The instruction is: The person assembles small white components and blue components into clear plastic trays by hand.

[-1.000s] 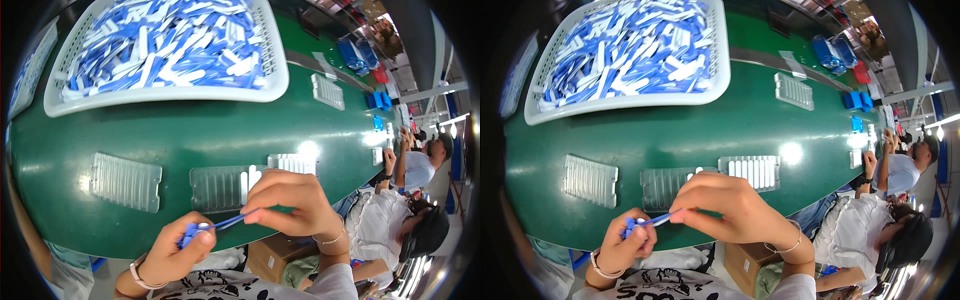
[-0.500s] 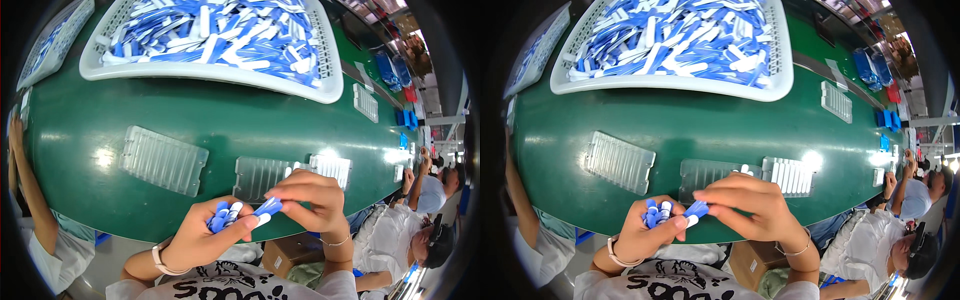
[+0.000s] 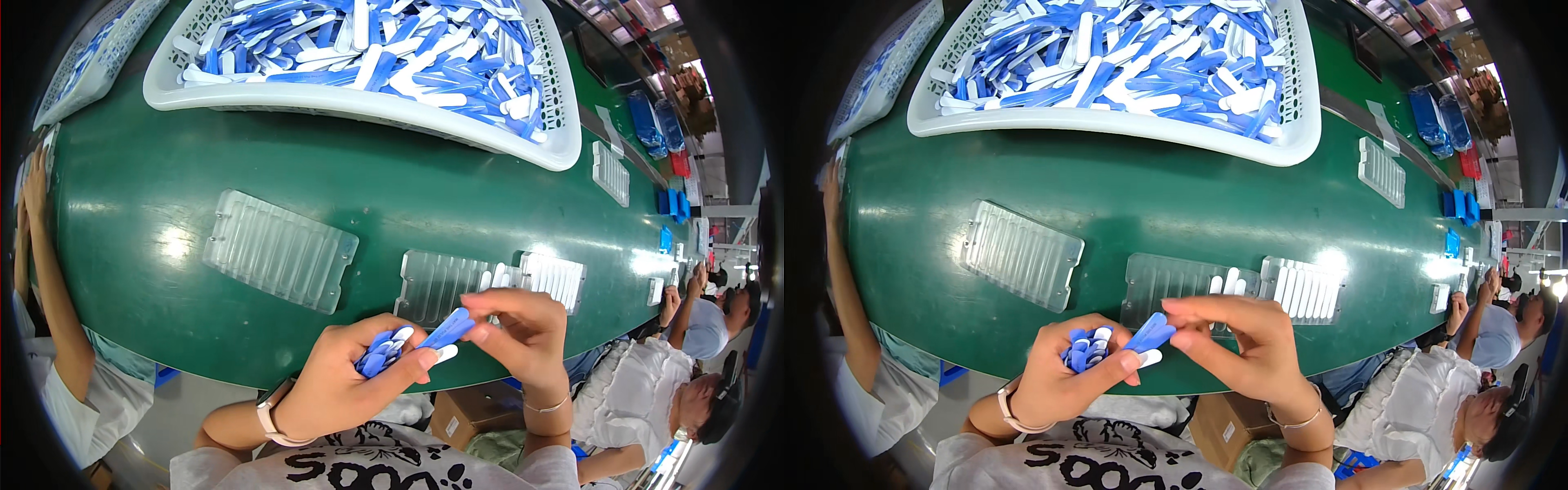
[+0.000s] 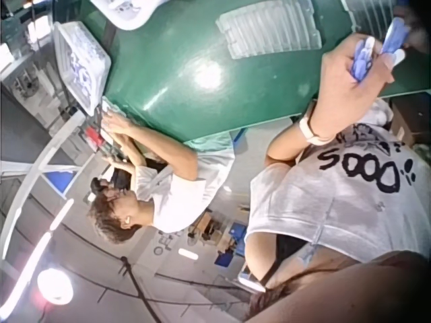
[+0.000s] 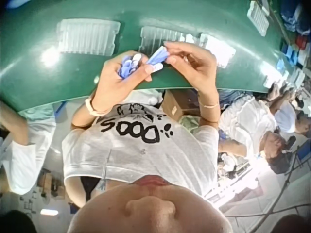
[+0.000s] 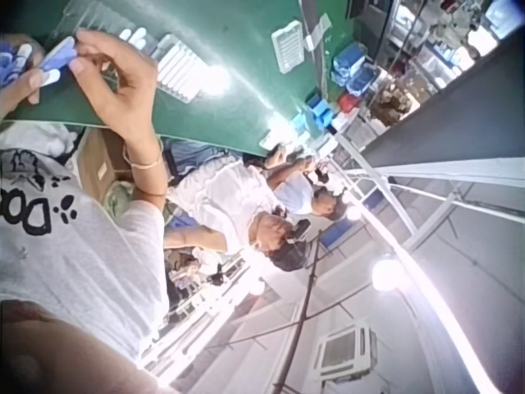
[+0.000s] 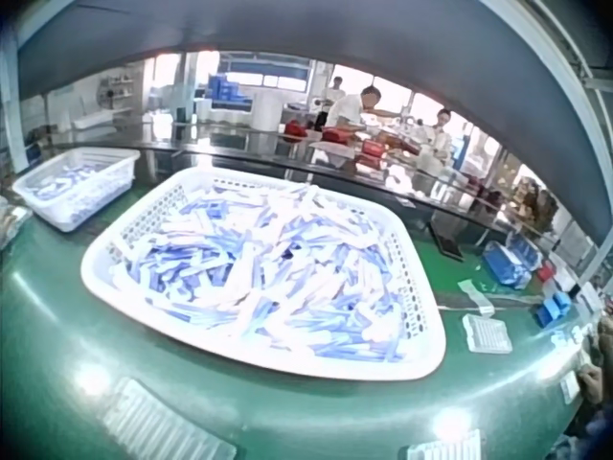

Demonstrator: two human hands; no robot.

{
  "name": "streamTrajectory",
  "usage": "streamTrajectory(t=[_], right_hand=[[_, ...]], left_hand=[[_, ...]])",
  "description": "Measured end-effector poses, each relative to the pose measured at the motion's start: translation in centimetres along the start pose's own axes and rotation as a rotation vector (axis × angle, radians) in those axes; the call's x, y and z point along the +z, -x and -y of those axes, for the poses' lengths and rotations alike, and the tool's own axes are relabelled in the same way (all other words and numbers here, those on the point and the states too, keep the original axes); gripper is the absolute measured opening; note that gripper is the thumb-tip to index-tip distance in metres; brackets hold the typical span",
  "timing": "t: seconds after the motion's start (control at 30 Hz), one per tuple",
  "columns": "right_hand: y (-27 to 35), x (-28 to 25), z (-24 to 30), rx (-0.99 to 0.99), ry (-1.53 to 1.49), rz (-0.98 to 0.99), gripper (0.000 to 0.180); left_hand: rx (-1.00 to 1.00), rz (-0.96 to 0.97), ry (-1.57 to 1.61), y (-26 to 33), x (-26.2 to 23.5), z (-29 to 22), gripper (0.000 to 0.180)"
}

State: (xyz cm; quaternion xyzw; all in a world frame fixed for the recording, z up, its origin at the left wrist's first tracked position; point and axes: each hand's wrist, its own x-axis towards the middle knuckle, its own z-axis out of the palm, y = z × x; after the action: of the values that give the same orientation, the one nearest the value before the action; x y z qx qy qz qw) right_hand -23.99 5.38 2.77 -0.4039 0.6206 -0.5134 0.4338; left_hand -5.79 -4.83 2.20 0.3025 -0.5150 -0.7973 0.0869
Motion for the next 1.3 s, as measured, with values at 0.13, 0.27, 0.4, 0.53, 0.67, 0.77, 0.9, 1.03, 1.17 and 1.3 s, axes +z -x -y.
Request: streamTrajectory(t=[0.13,0.27,0.4,0.53,0.67,0.77,0.9,1.03,1.17,1.3], right_hand=[[0.9,0.4,-0.7,-0.181,0.022,0.022,0.021],[0.3,0.3,-1.4,-0.479,0.083,-0.006,0.021],[0.0,-0.6,-1.7,-0.678,0.09,0.035,0.02],[-0.4,-1.5,-0.3,-0.67,0.082,0.008,0.014],[-3.2,-4.7,0.8,-0.28,0.288,0.099,0.011],[-4.5,-4.9,0.2,-0.102,0.549,0.201,0.013],[-5.2,-4.5,0.8,-0.101,0.806,0.239,0.018],[-4.0,-4.6,1.1,-0.002,0.881,0.125,0.022],[-2.7,-3.2,0.3,-0.233,0.776,-0.06,0.024],[0.4,-0.8,1.7,-0.078,0.066,0.238,0.034]], left_hand=[[-0.007,0.028,0.051,0.3,-0.2,0.5,0.012],[-0.096,0.148,0.175,-0.4,-0.3,-0.2,0.013],[-0.282,0.287,0.268,-0.7,-0.7,-0.5,0.015],[-0.371,0.311,0.354,0.0,-1.4,-0.1,0.017],[-0.229,0.06,0.194,0.2,-1.3,-0.2,0.017],[-0.173,0.009,0.128,0.4,-1.4,-0.1,0.016],[-0.1,-0.041,0.102,0.2,-1.1,-0.4,0.014],[-0.143,-0.002,0.141,0.1,-1.1,-0.7,0.015],[-0.119,-0.07,0.109,0.1,-0.6,-0.3,0.011],[-0.084,-0.081,0.14,0.2,0.1,0.1,0.011]])
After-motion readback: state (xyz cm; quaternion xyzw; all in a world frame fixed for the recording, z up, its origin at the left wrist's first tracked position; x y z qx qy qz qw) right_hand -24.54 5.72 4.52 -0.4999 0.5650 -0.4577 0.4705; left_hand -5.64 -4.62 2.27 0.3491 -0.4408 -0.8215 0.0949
